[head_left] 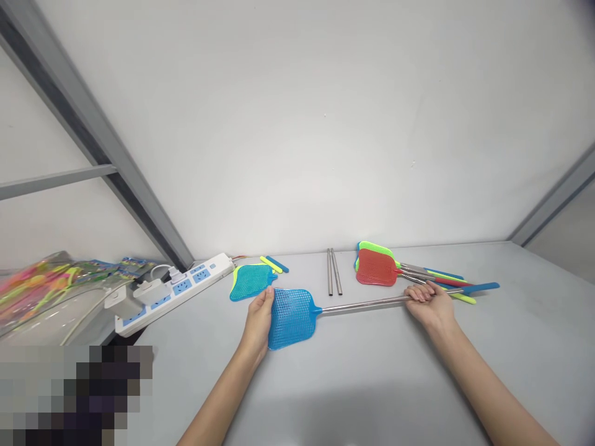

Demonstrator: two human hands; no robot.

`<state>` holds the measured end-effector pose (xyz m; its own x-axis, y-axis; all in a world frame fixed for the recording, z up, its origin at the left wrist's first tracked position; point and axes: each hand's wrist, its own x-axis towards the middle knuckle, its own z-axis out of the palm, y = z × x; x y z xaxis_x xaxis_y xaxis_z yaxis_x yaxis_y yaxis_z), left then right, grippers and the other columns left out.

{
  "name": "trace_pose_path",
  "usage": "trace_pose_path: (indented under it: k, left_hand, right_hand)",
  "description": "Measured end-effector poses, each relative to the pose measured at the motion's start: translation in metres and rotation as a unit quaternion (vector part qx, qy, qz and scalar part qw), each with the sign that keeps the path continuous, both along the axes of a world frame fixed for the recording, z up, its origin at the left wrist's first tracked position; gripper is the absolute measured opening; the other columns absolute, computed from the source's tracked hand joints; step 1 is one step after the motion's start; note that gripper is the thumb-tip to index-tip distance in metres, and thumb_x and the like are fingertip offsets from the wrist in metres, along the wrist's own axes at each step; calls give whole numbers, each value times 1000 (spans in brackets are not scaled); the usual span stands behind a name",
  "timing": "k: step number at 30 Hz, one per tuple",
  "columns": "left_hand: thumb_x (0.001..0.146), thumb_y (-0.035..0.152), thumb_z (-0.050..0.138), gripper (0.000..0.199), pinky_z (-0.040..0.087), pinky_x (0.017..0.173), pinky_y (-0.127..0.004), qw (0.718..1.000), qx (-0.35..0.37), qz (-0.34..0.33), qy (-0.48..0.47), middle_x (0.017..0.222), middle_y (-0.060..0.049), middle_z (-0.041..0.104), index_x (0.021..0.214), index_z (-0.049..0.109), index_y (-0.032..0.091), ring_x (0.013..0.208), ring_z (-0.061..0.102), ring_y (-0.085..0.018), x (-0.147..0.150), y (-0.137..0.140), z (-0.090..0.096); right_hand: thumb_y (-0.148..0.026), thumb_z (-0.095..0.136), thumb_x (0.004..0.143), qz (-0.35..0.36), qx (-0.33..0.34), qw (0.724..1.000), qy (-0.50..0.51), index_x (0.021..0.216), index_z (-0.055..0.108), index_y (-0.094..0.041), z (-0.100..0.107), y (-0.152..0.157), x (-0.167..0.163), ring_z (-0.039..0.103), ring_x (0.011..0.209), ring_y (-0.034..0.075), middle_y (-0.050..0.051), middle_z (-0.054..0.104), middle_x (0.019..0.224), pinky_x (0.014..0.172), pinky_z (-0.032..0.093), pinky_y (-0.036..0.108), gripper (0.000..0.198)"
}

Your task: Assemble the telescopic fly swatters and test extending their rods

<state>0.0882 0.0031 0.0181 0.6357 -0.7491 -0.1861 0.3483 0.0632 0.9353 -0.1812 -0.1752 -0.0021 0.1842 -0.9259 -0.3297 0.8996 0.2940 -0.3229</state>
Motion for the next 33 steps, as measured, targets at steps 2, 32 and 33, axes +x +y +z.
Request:
trace_pose_path:
  k: [2,32,33]
  left_hand:
    - [62,41,61,28,41,56,-22,1000,1,-30,-7,59,2,59,69,54,15,58,55,-13,-2,1,0]
    - [58,32,66,23,40,56,-26,998,37,-25,50,53,2,57,64,53,15,49,54,-13,5,1,-6]
    - [58,33,65,23,40,56,-26,998,37,-25,48,54,2,58,65,53,15,49,55,-14,5,1,-6]
  right_hand:
    - [-9,31,71,-4,-16,1000,-9,53,11,-19,0,0,-1,17,29,7,-8,9,41,29,21,20,29]
    - [-12,41,69,15,-141,989,-52,52,12,-19,-5,9,4,15,33,7,-8,8,43,30,22,20,35]
    - [-12,42,69,14,-142,988,-52,51,12,-19,-5,9,4,15,33,7,-8,8,43,30,22,20,35]
